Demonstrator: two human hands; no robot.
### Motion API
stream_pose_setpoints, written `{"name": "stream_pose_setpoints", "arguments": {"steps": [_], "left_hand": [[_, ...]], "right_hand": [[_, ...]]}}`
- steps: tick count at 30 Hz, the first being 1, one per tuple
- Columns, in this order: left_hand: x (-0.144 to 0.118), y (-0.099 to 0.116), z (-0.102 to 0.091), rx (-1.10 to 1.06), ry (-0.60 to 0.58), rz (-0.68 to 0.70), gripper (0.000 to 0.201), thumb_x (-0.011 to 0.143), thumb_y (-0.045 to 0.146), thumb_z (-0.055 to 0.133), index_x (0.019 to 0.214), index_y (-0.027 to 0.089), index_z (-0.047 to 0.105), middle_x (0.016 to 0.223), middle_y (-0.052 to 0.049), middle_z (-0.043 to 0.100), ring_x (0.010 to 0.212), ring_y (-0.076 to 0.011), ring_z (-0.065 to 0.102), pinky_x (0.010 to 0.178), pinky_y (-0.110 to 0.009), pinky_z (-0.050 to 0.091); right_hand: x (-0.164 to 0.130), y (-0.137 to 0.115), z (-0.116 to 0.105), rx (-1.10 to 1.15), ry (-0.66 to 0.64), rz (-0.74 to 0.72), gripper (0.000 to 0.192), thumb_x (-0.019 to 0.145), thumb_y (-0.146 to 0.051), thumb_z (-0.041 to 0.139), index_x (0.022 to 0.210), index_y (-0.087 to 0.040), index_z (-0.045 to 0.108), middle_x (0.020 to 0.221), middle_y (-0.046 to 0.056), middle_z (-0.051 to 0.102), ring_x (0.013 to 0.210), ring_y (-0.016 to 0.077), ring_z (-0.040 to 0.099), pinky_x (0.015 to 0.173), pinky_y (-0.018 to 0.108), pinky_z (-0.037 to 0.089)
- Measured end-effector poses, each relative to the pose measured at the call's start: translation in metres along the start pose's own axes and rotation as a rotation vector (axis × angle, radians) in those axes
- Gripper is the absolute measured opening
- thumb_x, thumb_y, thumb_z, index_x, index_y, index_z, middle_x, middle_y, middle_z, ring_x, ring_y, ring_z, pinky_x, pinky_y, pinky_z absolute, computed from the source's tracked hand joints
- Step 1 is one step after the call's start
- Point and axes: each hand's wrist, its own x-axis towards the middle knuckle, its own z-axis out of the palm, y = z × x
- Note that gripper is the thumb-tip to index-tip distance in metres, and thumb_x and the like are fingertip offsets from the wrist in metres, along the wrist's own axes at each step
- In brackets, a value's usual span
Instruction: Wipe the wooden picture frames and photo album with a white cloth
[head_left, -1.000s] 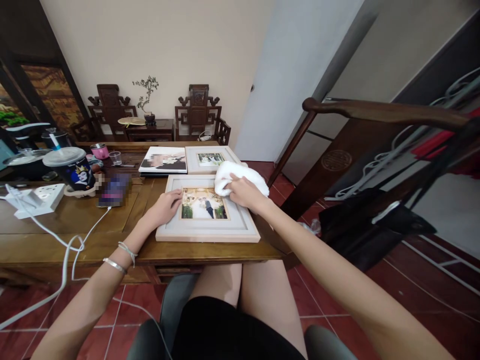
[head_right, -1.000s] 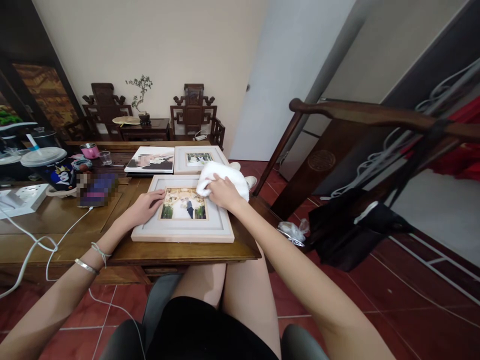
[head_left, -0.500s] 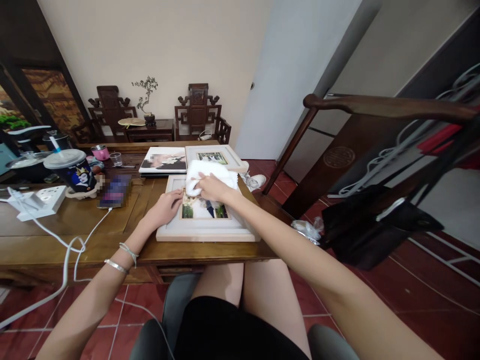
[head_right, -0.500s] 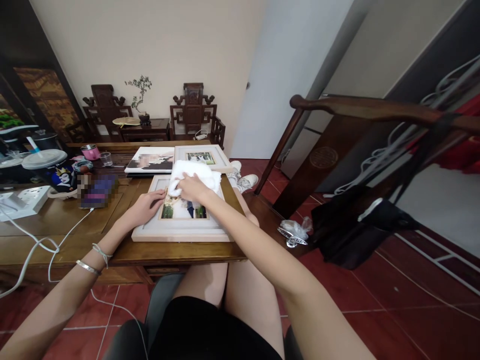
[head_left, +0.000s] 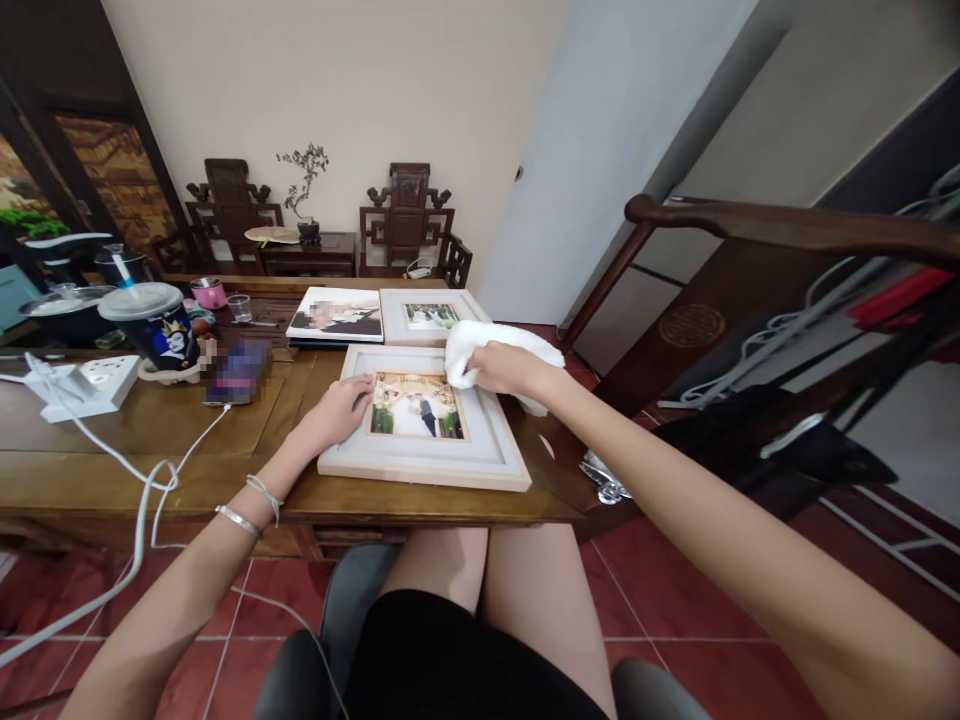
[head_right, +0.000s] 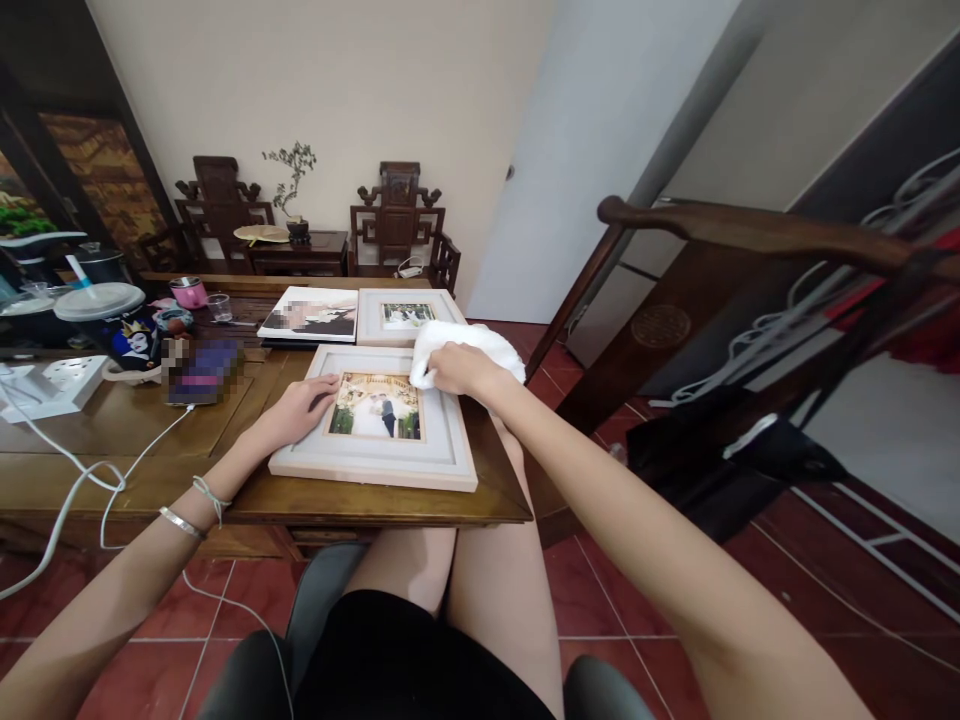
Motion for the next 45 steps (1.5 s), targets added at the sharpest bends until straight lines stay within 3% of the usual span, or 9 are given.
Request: {"name": "stream_pose_setpoints", "arguments": {"steps": [8,14,18,25,30,33,36,40,45], "left_hand": [[-0.001,-0.001,-0.001,0.019,-0.022,0.039,0.032,0.095,0.021,0.045,0.11,0.014,0.072,0.134,-0.014,0.064,0.129,-0.028,0.057,0.113,-0.043,0.042],[0.0,-0.001,-0.002,0.032,-0.011,0.057,0.031,0.095,0.02,0.044,0.107,0.015,0.073,0.118,-0.012,0.072,0.111,-0.0276,0.067,0.103,-0.043,0.05],[0.0,-0.001,-0.003,0.058,-0.005,0.04,0.031,0.094,0.019,0.045,0.109,0.015,0.072,0.121,-0.013,0.071,0.115,-0.0286,0.065,0.104,-0.043,0.05],[0.0,-0.003,0.0,0.03,-0.01,0.02,0.033,0.095,0.022,0.045,0.115,0.015,0.071,0.134,-0.013,0.064,0.129,-0.027,0.057,0.113,-0.042,0.042],[-0.001,-0.002,0.0,0.034,-0.031,-0.013,0.036,0.096,0.023,0.044,0.119,0.012,0.069,0.137,-0.016,0.06,0.133,-0.0264,0.053,0.115,-0.042,0.039],[-0.002,0.001,-0.002,0.035,-0.042,0.005,0.036,0.097,0.023,0.042,0.12,0.014,0.068,0.139,-0.014,0.06,0.134,-0.0256,0.052,0.116,-0.041,0.039],[-0.003,0.003,-0.004,0.048,-0.037,0.03,0.038,0.097,0.024,0.04,0.121,0.013,0.068,0.137,-0.014,0.062,0.132,-0.0267,0.054,0.115,-0.043,0.04],[-0.002,0.002,-0.004,0.047,-0.029,0.069,0.038,0.098,0.024,0.039,0.12,0.015,0.067,0.135,-0.013,0.063,0.129,-0.0271,0.057,0.112,-0.044,0.043],[0.0,0.001,-0.004,0.056,-0.04,0.075,0.035,0.096,0.021,0.041,0.115,0.013,0.069,0.127,-0.015,0.067,0.119,-0.029,0.062,0.105,-0.044,0.049]], "right_hand": [[0.025,-0.042,0.004,0.064,0.078,-0.12,0.038,0.082,-0.009,0.05,0.112,-0.008,0.074,0.115,0.02,0.072,0.107,0.0306,0.066,0.089,0.032,0.045],[0.066,-0.1,-0.015,0.108,0.102,-0.273,0.035,0.086,-0.013,0.05,0.112,-0.012,0.074,0.118,0.018,0.071,0.114,0.0285,0.063,0.09,0.03,0.044],[0.079,-0.115,-0.026,0.125,0.093,-0.275,0.033,0.088,-0.014,0.049,0.11,-0.01,0.073,0.117,0.018,0.071,0.105,0.0271,0.066,0.084,0.029,0.046],[0.047,-0.065,-0.012,0.095,0.071,-0.18,0.038,0.086,-0.011,0.048,0.115,-0.015,0.072,0.137,0.016,0.06,0.117,0.0306,0.061,0.094,0.035,0.044],[0.023,-0.012,-0.001,0.097,0.0,-0.04,0.037,0.084,-0.011,0.048,0.106,-0.016,0.076,0.124,0.015,0.068,0.109,0.0316,0.064,0.087,0.037,0.046],[0.019,-0.005,0.0,0.13,0.006,0.013,0.042,0.083,-0.011,0.047,0.114,-0.017,0.074,0.121,0.014,0.07,0.107,0.0299,0.065,0.085,0.034,0.046],[0.026,-0.025,-0.004,0.185,0.054,0.01,0.045,0.084,-0.011,0.045,0.12,-0.013,0.071,0.121,0.015,0.07,0.107,0.0275,0.066,0.083,0.029,0.045],[0.05,-0.076,-0.016,0.252,0.114,-0.049,0.04,0.087,-0.014,0.043,0.114,-0.008,0.072,0.117,0.017,0.072,0.102,0.0253,0.066,0.077,0.025,0.043],[0.071,-0.128,-0.034,0.312,0.111,-0.182,0.035,0.085,-0.02,0.05,0.108,-0.004,0.072,0.107,0.018,0.074,0.083,0.0218,0.065,0.061,0.025,0.038]]}}
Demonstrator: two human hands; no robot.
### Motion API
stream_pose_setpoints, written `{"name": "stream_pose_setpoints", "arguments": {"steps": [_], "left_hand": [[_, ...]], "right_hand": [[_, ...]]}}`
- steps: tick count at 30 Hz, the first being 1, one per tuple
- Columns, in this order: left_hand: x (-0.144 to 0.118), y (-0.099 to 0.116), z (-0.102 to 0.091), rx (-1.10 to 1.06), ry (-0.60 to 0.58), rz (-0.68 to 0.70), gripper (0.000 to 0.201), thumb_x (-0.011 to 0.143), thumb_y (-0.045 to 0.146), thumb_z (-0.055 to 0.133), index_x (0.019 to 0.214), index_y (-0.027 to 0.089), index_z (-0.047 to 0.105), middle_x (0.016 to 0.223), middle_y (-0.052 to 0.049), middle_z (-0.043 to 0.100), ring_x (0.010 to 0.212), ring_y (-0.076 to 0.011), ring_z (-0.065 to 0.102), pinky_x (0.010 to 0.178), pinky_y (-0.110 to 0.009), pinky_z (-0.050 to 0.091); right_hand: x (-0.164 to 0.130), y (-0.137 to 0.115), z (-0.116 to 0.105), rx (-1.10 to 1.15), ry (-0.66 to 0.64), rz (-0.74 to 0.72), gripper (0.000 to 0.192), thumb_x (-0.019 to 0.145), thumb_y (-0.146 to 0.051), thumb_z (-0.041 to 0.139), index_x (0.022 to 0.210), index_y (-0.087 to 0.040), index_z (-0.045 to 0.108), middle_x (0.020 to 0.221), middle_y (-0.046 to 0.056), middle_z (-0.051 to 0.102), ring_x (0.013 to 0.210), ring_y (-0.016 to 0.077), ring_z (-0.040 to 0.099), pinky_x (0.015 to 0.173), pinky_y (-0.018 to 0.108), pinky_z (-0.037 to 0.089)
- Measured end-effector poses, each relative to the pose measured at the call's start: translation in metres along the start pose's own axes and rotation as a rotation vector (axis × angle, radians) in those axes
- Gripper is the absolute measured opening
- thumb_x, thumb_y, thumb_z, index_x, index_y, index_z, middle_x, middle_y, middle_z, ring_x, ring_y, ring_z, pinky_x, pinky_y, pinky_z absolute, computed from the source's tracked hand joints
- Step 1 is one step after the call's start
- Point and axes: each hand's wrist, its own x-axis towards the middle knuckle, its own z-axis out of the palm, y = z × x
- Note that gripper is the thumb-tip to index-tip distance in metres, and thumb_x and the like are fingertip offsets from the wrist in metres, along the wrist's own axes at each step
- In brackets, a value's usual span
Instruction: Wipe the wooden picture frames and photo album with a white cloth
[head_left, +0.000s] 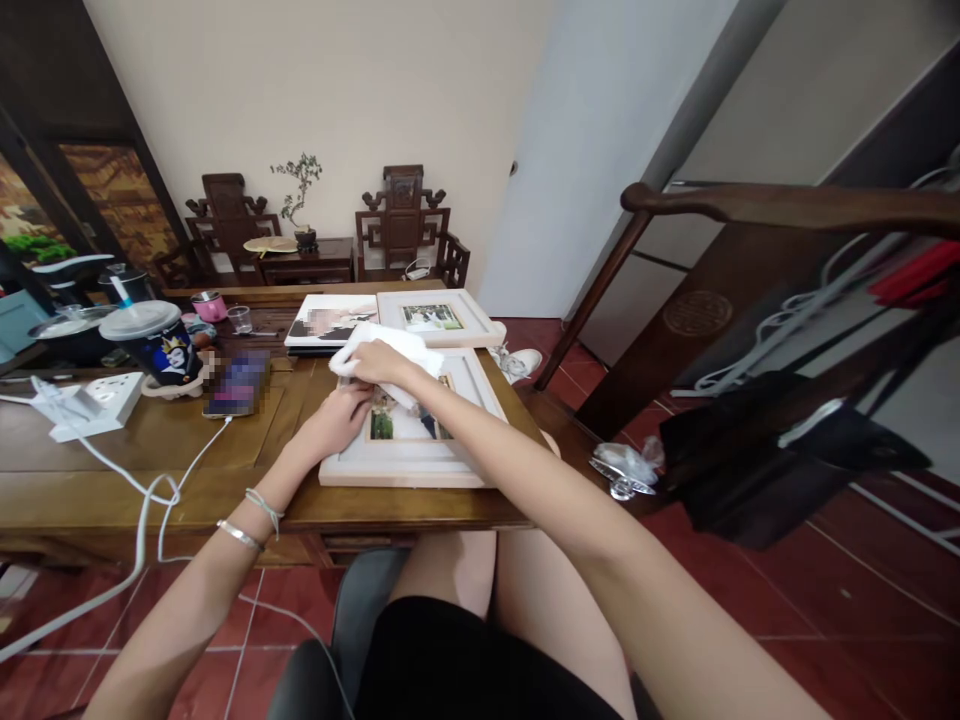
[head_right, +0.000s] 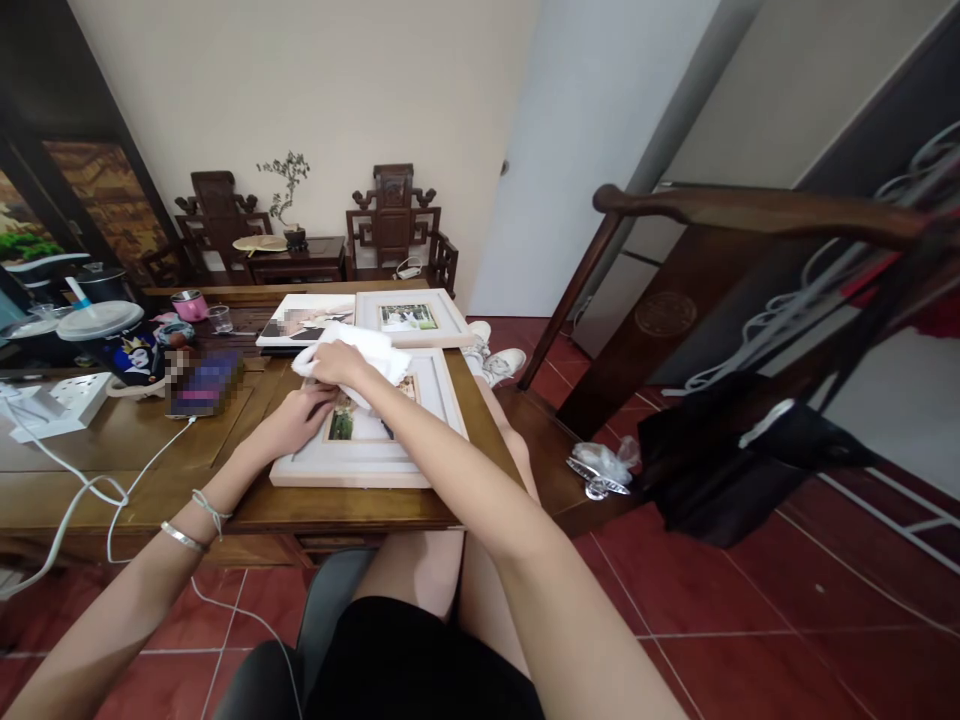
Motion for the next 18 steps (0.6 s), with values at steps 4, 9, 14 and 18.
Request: {"name": "stream_pose_setpoints", "arguments": {"steps": [4,9,14,18], "left_hand": [[0.001,0.002,-0.001,-0.005,0.008,-0.027,0.031,0.094,0.02,0.043,0.108,0.014,0.07,0.121,-0.014,0.069,0.115,-0.0287,0.064,0.102,-0.042,0.049],[-0.002,0.002,0.002,-0.082,0.05,-0.024,0.025,0.097,0.026,0.041,0.106,0.016,0.062,0.113,-0.014,0.065,0.108,-0.0267,0.062,0.1,-0.042,0.048],[-0.004,-0.006,0.011,-0.105,0.305,-0.063,0.026,0.098,0.033,0.041,0.117,0.015,0.046,0.117,-0.015,0.049,0.114,-0.0277,0.05,0.106,-0.049,0.04],[-0.004,-0.008,0.015,-0.124,0.37,-0.043,0.038,0.099,0.039,0.04,0.128,0.015,0.038,0.124,-0.016,0.042,0.126,-0.0278,0.041,0.114,-0.048,0.032]], "right_hand": [[-0.002,0.002,-0.004,0.016,-0.026,-0.035,0.033,0.082,-0.015,0.05,0.102,-0.004,0.073,0.101,0.017,0.075,0.077,0.0196,0.062,0.06,0.025,0.035],[-0.018,0.031,-0.003,0.03,-0.048,-0.082,0.031,0.08,-0.012,0.047,0.096,-0.012,0.074,0.096,0.007,0.076,0.083,0.0186,0.064,0.067,0.022,0.04],[-0.015,0.027,0.015,0.011,0.039,-0.098,0.042,0.083,-0.008,0.042,0.114,-0.012,0.07,0.125,0.014,0.068,0.131,0.0304,0.048,0.104,0.038,0.036],[-0.013,0.017,0.027,-0.009,0.025,-0.15,0.042,0.086,-0.01,0.045,0.122,-0.013,0.066,0.134,0.016,0.062,0.147,0.0336,0.025,0.114,0.056,0.021]]}}
